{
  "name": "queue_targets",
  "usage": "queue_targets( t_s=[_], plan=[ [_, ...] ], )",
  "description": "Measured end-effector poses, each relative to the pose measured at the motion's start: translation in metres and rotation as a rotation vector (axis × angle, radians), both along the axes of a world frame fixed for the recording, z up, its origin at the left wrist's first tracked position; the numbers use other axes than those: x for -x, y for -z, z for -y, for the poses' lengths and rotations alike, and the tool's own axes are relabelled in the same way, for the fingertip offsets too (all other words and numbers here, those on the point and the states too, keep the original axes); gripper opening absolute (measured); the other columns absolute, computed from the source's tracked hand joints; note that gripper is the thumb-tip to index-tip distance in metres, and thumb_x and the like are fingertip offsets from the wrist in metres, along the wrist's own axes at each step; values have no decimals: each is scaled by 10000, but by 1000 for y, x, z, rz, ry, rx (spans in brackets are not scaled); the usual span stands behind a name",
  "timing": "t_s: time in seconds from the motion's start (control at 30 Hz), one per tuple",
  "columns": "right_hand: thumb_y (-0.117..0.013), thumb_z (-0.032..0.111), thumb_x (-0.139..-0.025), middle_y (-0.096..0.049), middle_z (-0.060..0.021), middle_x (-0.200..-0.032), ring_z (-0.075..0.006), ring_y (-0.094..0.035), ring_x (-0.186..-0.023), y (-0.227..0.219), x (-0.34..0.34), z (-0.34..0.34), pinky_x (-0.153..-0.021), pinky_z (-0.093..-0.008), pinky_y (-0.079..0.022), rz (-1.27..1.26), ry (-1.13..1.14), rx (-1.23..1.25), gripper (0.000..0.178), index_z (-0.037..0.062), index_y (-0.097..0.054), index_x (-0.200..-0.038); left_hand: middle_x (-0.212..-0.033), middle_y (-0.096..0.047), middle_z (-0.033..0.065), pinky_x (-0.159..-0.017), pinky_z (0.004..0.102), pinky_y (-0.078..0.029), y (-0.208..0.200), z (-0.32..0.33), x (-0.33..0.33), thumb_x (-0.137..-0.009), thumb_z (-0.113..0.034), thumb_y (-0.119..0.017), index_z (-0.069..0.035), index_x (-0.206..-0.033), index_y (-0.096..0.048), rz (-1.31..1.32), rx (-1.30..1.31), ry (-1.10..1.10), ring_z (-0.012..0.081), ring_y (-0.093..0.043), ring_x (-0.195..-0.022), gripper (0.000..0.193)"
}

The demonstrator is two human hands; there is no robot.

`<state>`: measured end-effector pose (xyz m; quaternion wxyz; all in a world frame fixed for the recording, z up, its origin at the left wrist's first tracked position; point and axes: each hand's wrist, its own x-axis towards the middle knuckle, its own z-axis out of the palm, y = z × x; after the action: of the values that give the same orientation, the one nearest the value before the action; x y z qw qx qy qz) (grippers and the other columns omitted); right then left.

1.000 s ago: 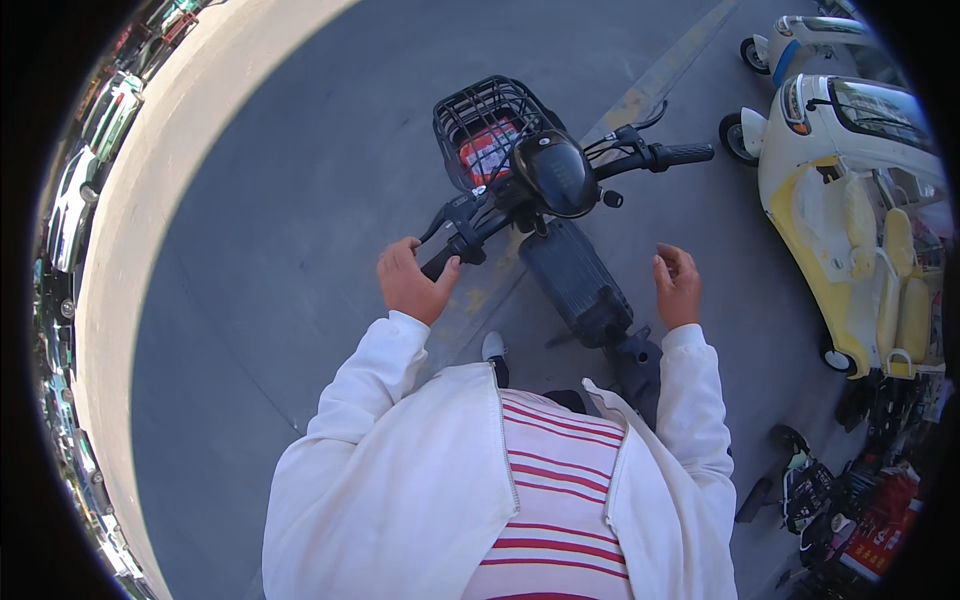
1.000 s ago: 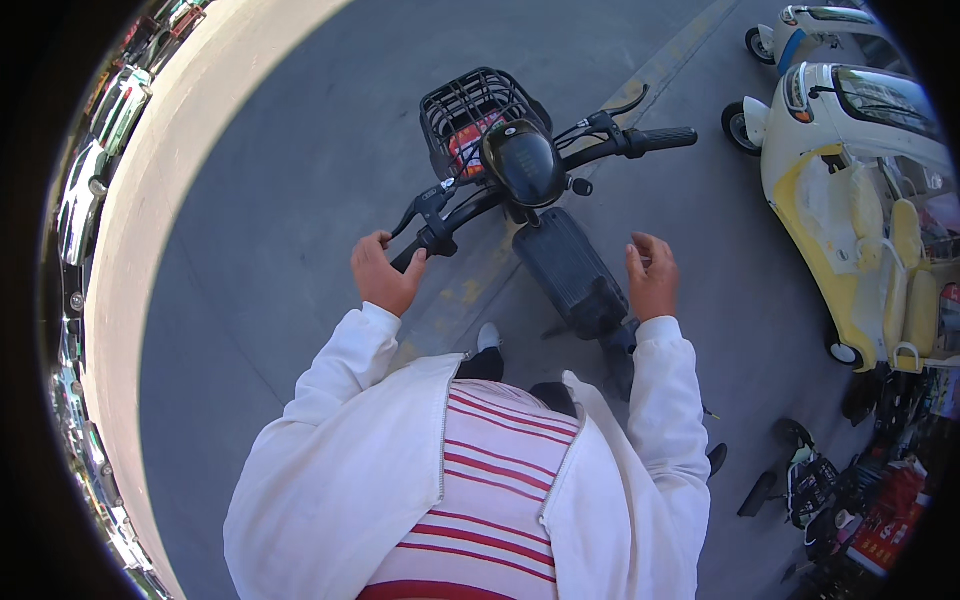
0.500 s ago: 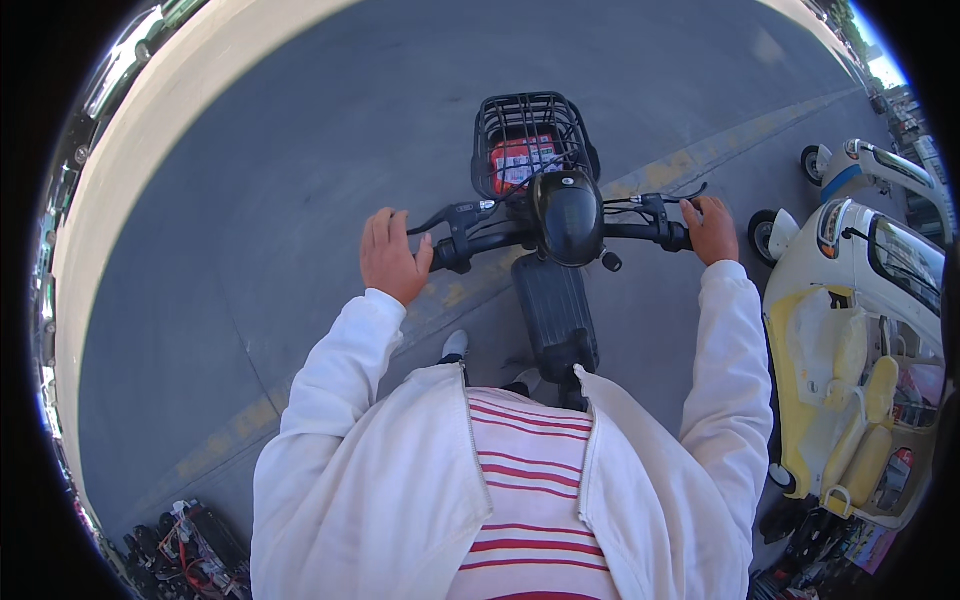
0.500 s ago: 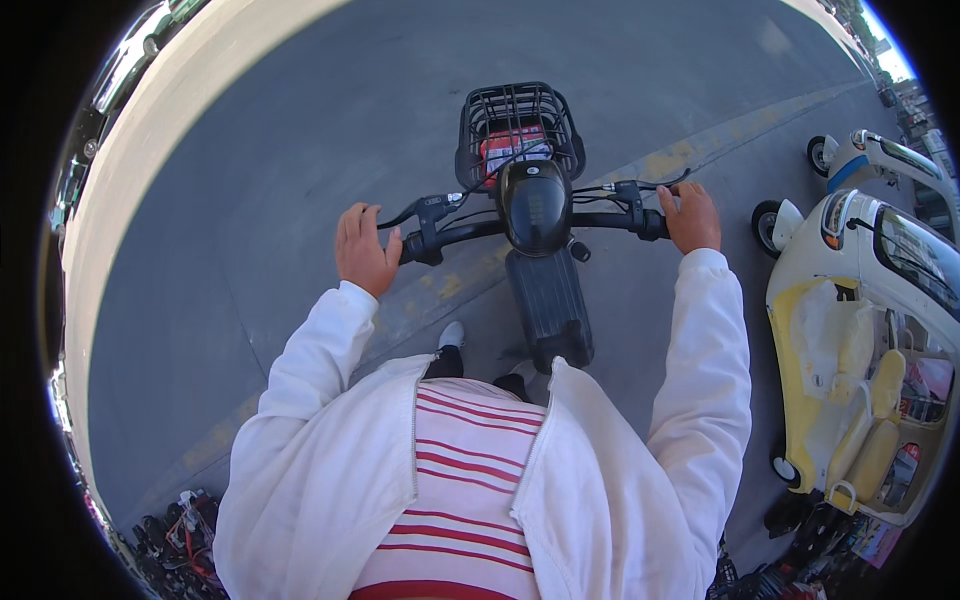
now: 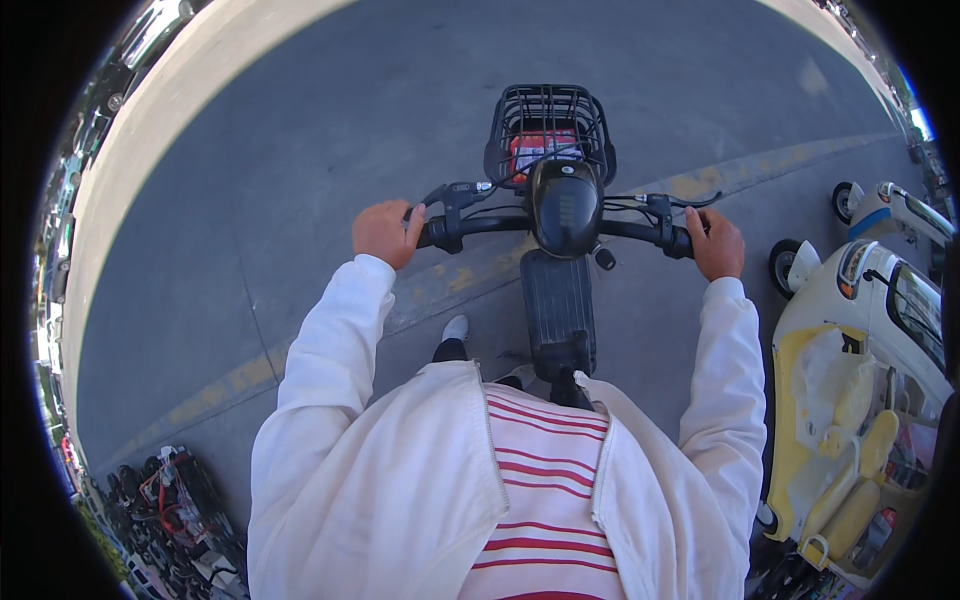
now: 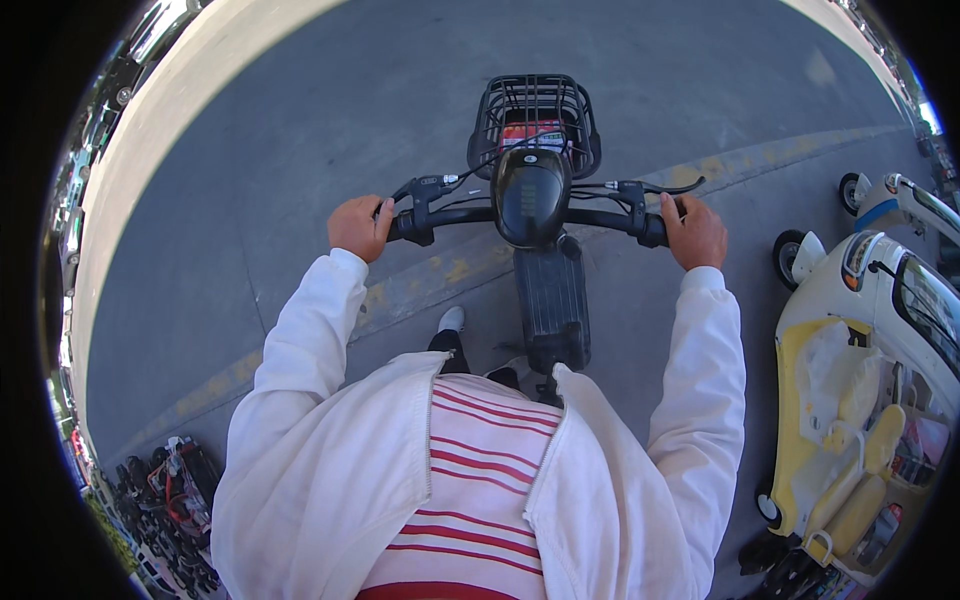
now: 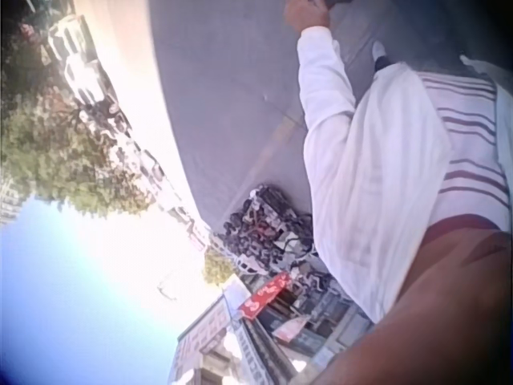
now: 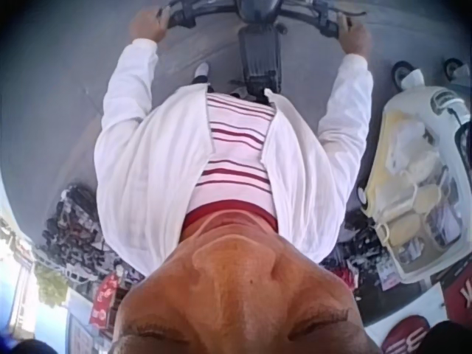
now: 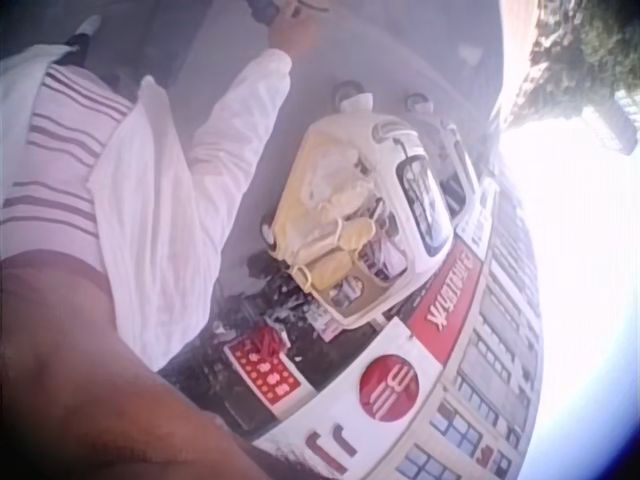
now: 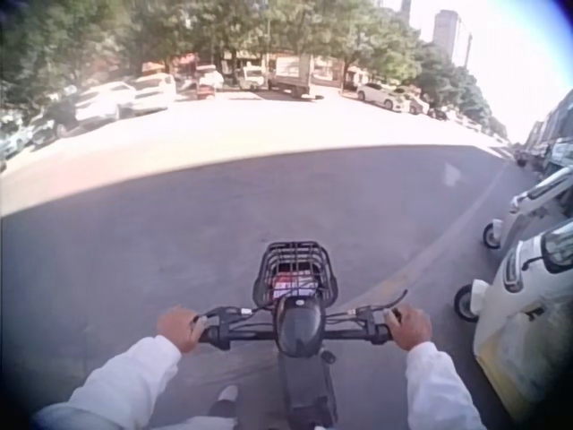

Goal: The person works on the handlebar area of a parked electric scooter. They use a small tool to adjust components near the right grip, then use shears to cut a cable or zip tie near the left handlebar. The person repeatedly tests the throttle and brake levers after adjustments.

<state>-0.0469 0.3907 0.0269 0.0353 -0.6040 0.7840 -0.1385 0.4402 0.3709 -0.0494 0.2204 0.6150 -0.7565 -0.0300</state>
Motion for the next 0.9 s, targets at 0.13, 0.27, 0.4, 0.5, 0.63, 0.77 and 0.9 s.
queue_targets(
  t_s=[0.13, 0.27, 0.4, 0.5, 0.63, 0.77, 0.9],
  plan=[
    [-570, 490, -944, -714, -169, -879, -410, -660, -844, 4, 3, 4, -735, -492, -505, 14, 17, 6, 438, 82, -729, -932, -723, -638, 140, -635, 470, -462, 2, -5, 2, -958, -329, -567, -59, -772, -644, 12, -22, -38, 373, -604, -694, 337],
    [-567, 488, -944, -714, -174, -876, -410, -660, -842, 6, 7, 3, -739, -490, -505, -4, 6, 29, 436, 85, -731, -930, -946, -679, 154, -827, 453, -503, 7, -7, 3, -952, -320, -585, -69, -948, -690, -25, 101, -25, 372, -631, -895, 273],
    [-556, 485, -951, -713, -180, -873, -415, -659, -844, 6, 2, -2, -753, -486, -507, -29, 20, 17, 438, 87, -737, -943, -1402, -509, 203, -1104, 467, -377, -3, -4, 5, -936, -325, -605, -75, -1265, -623, 57, 414, -77, 392, -493, -1262, 413],
    [-550, 484, -956, -713, -185, -877, -420, -660, -853, 10, 2, -2, -765, -487, -507, -16, 38, 10, 444, 82, -739, -957, -1539, -307, 207, -1136, 472, -323, -4, 2, -5, -894, -346, -647, -48, -1376, -513, 128, 248, 17, 387, -345, -1383, 582],
    [-553, 481, -957, -714, -194, -894, -426, -662, -866, 16, 9, 1, -771, -490, -509, 13, 51, -3, 453, 67, -737, -962, -1283, -560, 197, -992, 462, -436, -5, 1, -4, -895, -362, -634, -56, -1379, -500, 70, 59, -43, 358, -555, -1158, 588],
    [-560, 477, -953, -715, -200, -903, -428, -667, -868, 23, 14, 4, -771, -486, -514, 37, 73, 4, 448, 67, -740, -973, -977, -671, 139, -812, 436, -501, -22, 4, 3, -900, -343, -622, -87, -1382, -498, -32, -237, -91, 346, -646, -885, 560],
    [-554, 496, -948, -718, -194, -914, -420, -670, -883, 24, 12, 4, -787, -478, -515, 46, 110, -27, 463, 76, -744, -993, -964, -677, 124, -777, 407, -516, -22, 7, -1, -905, -328, -617, -96, -1392, -493, -112, -108, -36, 331, -649, -863, 553]
  ],
)
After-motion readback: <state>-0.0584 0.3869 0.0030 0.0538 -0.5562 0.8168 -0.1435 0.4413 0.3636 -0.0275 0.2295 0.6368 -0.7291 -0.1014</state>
